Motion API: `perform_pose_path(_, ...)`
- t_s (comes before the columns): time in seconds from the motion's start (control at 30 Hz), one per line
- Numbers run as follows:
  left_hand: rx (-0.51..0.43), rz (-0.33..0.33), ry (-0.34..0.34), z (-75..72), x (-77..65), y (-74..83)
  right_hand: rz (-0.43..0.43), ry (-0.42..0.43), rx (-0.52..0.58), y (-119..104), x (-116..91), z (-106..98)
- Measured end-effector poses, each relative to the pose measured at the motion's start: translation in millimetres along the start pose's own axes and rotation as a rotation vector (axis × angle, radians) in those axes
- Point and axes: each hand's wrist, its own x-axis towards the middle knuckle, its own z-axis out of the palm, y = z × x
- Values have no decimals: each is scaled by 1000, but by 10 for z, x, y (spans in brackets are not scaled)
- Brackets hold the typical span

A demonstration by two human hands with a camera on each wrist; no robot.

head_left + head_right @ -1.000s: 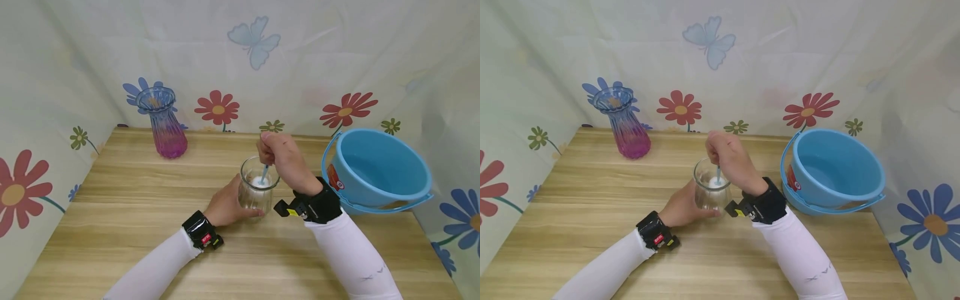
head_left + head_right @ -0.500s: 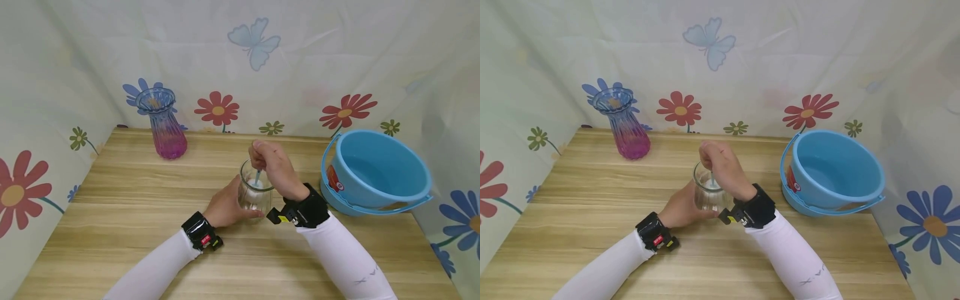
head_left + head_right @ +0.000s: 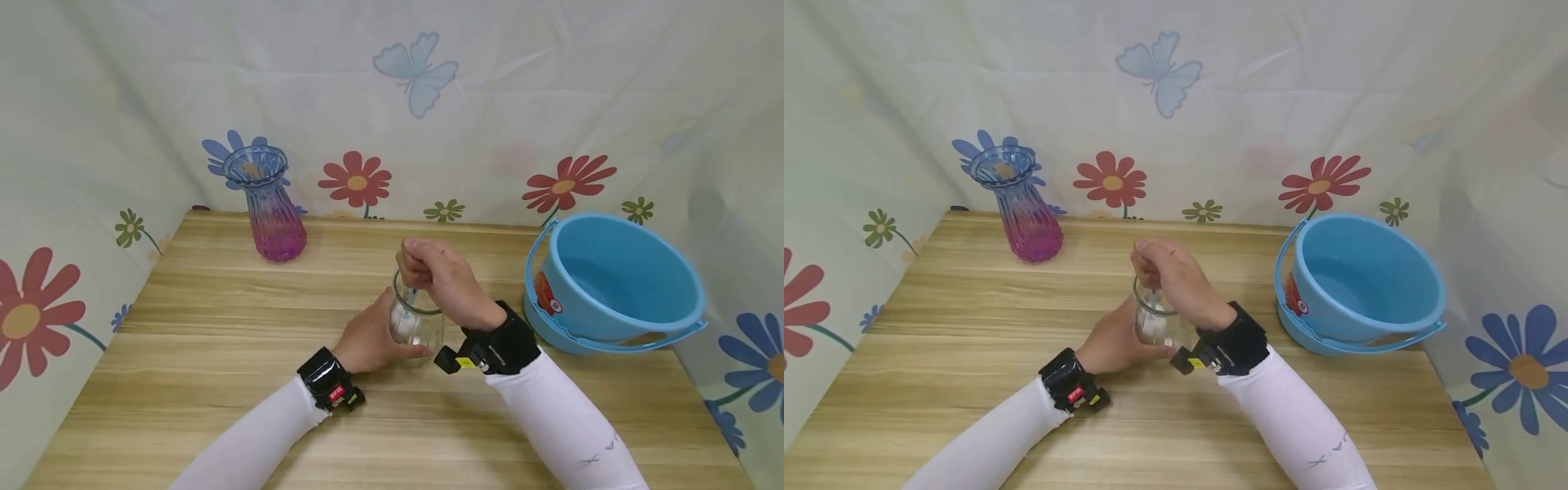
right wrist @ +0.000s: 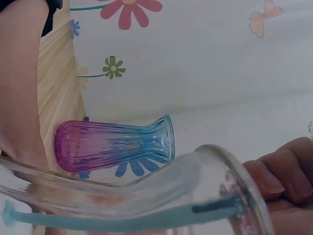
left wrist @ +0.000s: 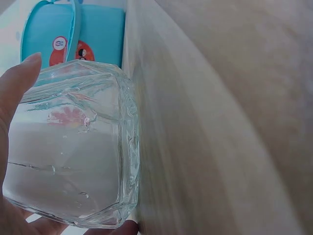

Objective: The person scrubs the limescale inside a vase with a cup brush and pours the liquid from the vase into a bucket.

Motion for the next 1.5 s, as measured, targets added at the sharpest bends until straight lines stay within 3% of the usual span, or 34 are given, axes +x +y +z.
perform_pose_path(0.4, 27, -3, -2, 1, -10, 0, 74, 13, -31, -64, -31, -59)
perform_pose_path(0.8, 50, 13, 4, -1, -1, 11, 58, 96, -225, -70, -34, -130)
perform_pose_path(1.13, 22, 6, -3, -15, -8, 14, -17, 100, -245, -14, 13, -97)
perform_pose_path(1.5, 11, -11, -17, -21, -14, 22, -11, 45, -131, 23, 40, -69)
